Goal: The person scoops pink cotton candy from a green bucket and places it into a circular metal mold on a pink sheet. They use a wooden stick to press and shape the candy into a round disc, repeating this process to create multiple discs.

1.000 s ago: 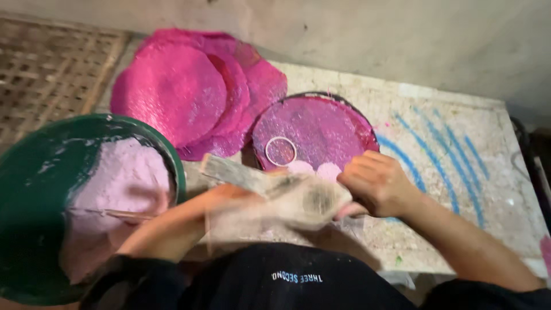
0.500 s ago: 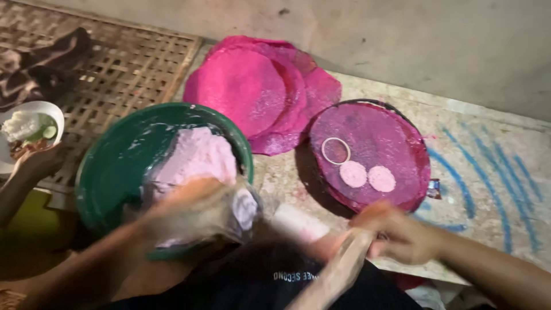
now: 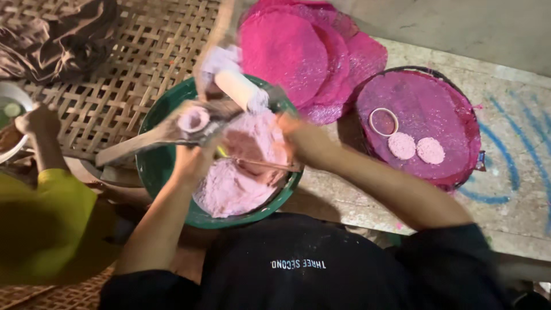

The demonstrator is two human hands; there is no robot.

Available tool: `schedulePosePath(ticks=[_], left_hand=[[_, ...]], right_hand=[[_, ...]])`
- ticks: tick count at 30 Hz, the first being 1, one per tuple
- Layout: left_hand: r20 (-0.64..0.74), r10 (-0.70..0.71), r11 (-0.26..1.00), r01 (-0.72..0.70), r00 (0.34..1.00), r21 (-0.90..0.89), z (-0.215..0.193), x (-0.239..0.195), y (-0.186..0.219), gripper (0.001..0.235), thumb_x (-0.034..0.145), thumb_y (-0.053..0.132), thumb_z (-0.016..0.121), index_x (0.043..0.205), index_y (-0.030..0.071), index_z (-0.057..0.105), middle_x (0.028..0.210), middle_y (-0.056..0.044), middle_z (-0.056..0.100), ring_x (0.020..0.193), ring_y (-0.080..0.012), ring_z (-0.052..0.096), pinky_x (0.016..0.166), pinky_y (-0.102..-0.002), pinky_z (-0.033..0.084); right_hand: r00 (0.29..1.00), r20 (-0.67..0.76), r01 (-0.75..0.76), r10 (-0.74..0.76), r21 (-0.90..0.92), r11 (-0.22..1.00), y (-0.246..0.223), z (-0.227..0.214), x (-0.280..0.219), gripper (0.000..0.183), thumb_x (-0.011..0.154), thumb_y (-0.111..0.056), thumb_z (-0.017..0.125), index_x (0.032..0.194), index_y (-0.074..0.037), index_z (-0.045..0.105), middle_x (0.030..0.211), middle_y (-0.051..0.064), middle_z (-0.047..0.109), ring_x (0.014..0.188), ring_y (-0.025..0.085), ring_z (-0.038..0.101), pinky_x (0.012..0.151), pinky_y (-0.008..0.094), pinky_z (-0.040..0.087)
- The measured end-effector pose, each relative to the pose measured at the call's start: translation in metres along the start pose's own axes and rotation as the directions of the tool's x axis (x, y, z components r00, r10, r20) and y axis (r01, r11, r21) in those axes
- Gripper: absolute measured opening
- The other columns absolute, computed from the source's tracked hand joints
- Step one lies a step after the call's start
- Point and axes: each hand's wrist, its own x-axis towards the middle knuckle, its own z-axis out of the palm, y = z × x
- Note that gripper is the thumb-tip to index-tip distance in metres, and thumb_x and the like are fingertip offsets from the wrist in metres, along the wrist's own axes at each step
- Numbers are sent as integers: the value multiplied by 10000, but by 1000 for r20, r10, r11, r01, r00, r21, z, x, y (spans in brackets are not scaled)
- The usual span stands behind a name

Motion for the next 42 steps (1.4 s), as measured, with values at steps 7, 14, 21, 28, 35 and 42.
schedulePosePath(ticks=[7,14,21,28,35,42], left_hand=[[-173,246,960,-265,954,-94,-37,32,-21,152,954,36,645,1092,69,588,895,6,603,707,-91,578,577,-259,456],[-169,287,958,-286,943,30,-37,40,-24,179,952,59,662,1127,49,621,882,-4,607,712,-90,560,596,-263,454],[-145,468,879,-444,872,173,-35,46,-12,416,886,33,685,1293,6,601,1181,-53,671,1099,-153,638,984,-297,508],[-170,421,898,-383,891,214,-30,46,-9,565,903,67,706,1432,3,515,1178,-69,695,1066,-155,655,953,-300,528],[-178,402,814,-262,898,518,-40,30,21,590,864,182,789,1392,60,558,1122,-104,741,1017,-203,721,893,-342,562],[217,510,373,-442,832,816,-30,15,38,700,859,241,704,1534,198,523,1324,-72,712,1188,-295,706,943,-393,589]], right_hand=[[892,452,111,-20,-176,978,5,92,27,436,841,-304,749,1183,-72,612,1055,167,714,996,330,700,843,434,558],[975,131,202,-180,-183,962,61,35,95,293,960,-133,551,1229,-142,665,932,218,718,885,418,706,744,516,542],[978,194,159,-82,-425,891,45,51,119,443,891,-147,578,1328,-201,620,902,190,737,809,394,730,689,526,563],[926,354,242,-133,-286,927,22,75,67,566,834,-232,633,1388,-188,526,1081,139,734,828,378,722,683,491,564],[915,395,139,-81,-120,983,5,20,3,425,938,-225,626,1363,-203,636,1012,158,757,868,352,717,756,451,550],[913,409,-120,-9,290,950,-1,-86,-5,354,1009,-189,626,1333,-96,735,979,241,691,887,394,628,741,435,516]])
